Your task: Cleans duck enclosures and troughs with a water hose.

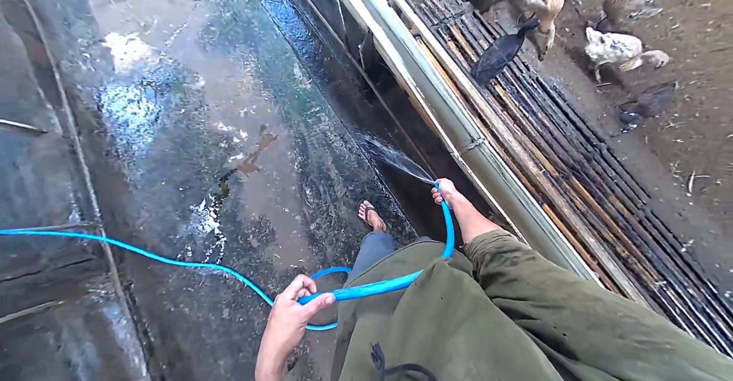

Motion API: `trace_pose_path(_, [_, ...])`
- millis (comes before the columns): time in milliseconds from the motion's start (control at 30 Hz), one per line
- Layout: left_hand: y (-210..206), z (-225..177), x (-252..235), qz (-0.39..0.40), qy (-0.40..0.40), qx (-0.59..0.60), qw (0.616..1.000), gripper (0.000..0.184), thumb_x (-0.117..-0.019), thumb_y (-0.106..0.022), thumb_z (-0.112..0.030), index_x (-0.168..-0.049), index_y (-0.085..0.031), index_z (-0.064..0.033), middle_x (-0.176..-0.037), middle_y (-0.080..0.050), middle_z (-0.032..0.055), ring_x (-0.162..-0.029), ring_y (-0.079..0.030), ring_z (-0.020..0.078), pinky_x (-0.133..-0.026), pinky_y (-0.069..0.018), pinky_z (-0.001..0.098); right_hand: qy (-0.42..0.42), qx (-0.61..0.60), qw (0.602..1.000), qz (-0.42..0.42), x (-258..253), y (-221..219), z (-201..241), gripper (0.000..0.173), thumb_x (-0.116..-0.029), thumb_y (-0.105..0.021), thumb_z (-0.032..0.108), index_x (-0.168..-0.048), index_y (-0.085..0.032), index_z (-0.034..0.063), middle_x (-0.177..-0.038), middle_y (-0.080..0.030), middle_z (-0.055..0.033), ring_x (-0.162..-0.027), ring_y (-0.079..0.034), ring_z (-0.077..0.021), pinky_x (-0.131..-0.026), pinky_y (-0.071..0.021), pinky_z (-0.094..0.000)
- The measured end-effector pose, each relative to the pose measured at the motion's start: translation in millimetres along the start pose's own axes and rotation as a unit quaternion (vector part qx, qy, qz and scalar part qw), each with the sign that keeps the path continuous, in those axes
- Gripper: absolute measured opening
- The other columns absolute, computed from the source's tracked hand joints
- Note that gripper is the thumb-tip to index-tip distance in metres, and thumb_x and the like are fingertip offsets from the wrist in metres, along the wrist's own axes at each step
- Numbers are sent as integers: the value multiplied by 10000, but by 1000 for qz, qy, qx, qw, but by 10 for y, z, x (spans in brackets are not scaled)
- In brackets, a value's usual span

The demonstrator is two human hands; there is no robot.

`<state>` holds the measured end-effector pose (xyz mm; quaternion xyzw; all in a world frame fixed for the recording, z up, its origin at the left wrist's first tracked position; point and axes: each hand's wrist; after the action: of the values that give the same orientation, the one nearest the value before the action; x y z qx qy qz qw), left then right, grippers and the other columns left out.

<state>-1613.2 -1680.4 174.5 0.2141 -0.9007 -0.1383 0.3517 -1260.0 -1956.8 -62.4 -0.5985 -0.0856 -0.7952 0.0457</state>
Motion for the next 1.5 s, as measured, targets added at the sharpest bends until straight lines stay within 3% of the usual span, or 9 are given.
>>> trace_pose_path(167, [598,-212,-658,11,-22,-36,999,295,-760,-827,-340,-855,-610,-164,-573,-450,-157,-492,-422,-38,-506,-375,154,-8,4,995,-102,59,-368,118,264,-1112,-300,263,-947,-433,106,-608,-358,10,-401,-337,-79,-382,-347,-217])
trace_pose_path(333, [926,-398,-1038,11,-40,-62,997,334,-732,-836,-388,-858,-614,-174,-573,-443,-159,-489,-415,-30,-511,-373,170,16,-34,990,-134,100,-645,275,252,-1097,-308,249,-925,-425,106,-587,-364,12,-389,-340,-76,-376,-350,-221])
trace_pose_path(767, [1364,-461,-1446,-32,-26,-12,999,330,-715,-852,-349,-852,-610,-170,-565,-444,-159,-481,-417,-46,-488,-362,135,43,-43,995,-81,-98,-1484,982,272,-1107,-272,238,-916,-413,106,-561,-348,22,-380,-330,-67,-370,-336,-211])
trace_pose_path(900, [1529,-559,-1737,-42,-17,-1,999,312,-723,-854,-312,-849,-610,-165,-567,-442,-153,-482,-417,-37,-486,-357,136,43,-47,996,-68,-240,-1799,1265,326,-1104,-261,236,-841,-407,113,-540,-343,28,-373,-323,-66,-365,-330,-210])
trace_pose_path(1300, [2373,-1304,-2805,-74,23,-2,997,268,-743,-839,-247,-835,-605,-153,-568,-472,-141,-497,-445,-25,-516,-392,151,20,-42,998,-36,-456,-2997,2510,307,-1105,-269,248,-861,-405,120,-549,-346,28,-375,-321,-65,-364,-325,-209])
trace_pose_path(1500, [2738,-1446,-3175,-120,14,40,992,242,-747,-815,-202,-844,-599,-152,-565,-490,-157,-494,-462,-48,-509,-408,130,30,-8,999,-12,-511,-3755,3163,343,-1117,-257,272,-861,-418,109,-562,-364,24,-382,-327,-69,-373,-331,-211])
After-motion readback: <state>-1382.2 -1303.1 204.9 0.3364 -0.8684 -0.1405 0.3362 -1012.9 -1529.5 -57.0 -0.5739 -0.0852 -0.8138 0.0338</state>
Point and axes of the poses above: each hand's wrist, its own x-axis away from the middle knuckle, its own y-axis out of the back of the hand, z = x × y
